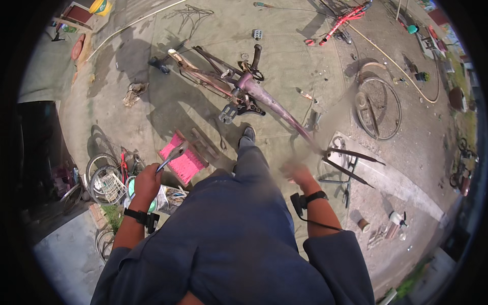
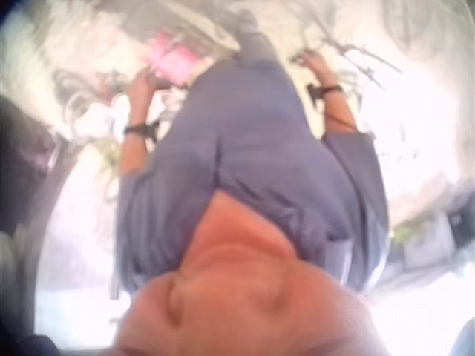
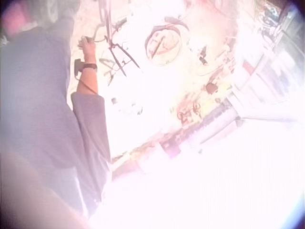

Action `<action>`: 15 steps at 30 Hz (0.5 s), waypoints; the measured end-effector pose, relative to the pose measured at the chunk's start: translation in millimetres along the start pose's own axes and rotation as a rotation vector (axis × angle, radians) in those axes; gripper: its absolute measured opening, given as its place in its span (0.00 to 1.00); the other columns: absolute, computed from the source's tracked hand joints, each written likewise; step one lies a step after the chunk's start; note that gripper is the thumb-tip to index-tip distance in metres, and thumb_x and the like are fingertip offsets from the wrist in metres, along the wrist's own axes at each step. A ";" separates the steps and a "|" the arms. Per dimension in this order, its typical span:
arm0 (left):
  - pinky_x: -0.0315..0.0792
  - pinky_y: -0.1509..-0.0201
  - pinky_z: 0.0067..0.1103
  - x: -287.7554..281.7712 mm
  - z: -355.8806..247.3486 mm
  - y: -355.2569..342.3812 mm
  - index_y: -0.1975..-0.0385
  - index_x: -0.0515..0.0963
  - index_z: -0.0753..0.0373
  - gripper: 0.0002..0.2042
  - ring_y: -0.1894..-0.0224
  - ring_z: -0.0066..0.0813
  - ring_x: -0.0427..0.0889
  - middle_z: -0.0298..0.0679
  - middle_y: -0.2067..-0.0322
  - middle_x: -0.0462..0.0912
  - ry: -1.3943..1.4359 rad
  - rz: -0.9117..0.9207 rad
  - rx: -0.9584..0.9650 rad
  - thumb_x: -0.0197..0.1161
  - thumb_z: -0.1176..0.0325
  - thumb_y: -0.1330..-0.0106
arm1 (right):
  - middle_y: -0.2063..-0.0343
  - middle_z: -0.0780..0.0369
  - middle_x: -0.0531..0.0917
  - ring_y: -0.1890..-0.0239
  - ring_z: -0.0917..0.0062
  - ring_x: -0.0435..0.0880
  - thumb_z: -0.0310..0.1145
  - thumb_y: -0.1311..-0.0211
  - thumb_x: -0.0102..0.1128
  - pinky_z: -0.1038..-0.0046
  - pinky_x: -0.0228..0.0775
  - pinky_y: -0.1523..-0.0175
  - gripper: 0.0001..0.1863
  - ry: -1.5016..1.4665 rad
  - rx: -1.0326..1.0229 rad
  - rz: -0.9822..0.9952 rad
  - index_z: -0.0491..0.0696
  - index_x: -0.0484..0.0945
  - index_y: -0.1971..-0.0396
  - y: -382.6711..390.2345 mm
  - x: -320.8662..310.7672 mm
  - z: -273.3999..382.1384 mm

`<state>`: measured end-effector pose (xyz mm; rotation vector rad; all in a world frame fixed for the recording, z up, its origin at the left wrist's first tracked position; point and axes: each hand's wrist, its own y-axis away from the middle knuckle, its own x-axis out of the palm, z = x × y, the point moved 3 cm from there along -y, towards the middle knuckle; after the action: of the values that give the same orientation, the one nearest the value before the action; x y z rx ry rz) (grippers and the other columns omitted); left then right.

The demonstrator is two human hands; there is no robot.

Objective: The person removes a bicycle pedal from the crank arm using a wrench and a hammer, then attempts to reattach it. The person uses a wrench to loosen the pedal and a hammer to tap the pedal and crank arm during removal and reattachment.

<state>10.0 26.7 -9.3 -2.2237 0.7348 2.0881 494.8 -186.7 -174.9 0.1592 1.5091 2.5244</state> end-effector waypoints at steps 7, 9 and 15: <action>0.75 0.65 0.39 -53.6 -25.3 -98.2 0.57 0.79 0.55 0.10 0.66 0.47 0.82 0.42 0.70 0.79 -0.058 -0.004 0.133 0.65 0.65 0.38 | 0.60 0.60 0.84 0.64 0.78 0.85 0.46 0.33 0.63 0.76 0.76 0.62 0.27 -0.044 -0.015 0.077 0.40 0.74 0.44 -35.8 16.9 79.0; 0.75 0.64 0.39 -64.0 -31.6 -120.7 0.57 0.79 0.54 0.11 0.66 0.47 0.82 0.41 0.69 0.79 -0.089 0.026 0.156 0.65 0.64 0.38 | 0.59 0.60 0.84 0.64 0.78 0.85 0.47 0.33 0.63 0.76 0.76 0.61 0.28 -0.057 -0.020 0.089 0.40 0.74 0.44 -41.8 26.8 93.8; 0.76 0.64 0.38 -72.7 -48.2 -188.3 0.57 0.79 0.53 0.10 0.65 0.46 0.82 0.40 0.69 0.79 -0.117 0.141 0.289 0.64 0.62 0.37 | 0.60 0.58 0.85 0.64 0.75 0.87 0.48 0.33 0.62 0.76 0.78 0.61 0.28 -0.104 -0.067 0.049 0.39 0.77 0.46 -56.4 56.5 117.8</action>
<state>118.1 203.2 6.7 -1.9340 1.1305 1.9953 468.6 -47.0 -169.2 0.3156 1.3962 2.5576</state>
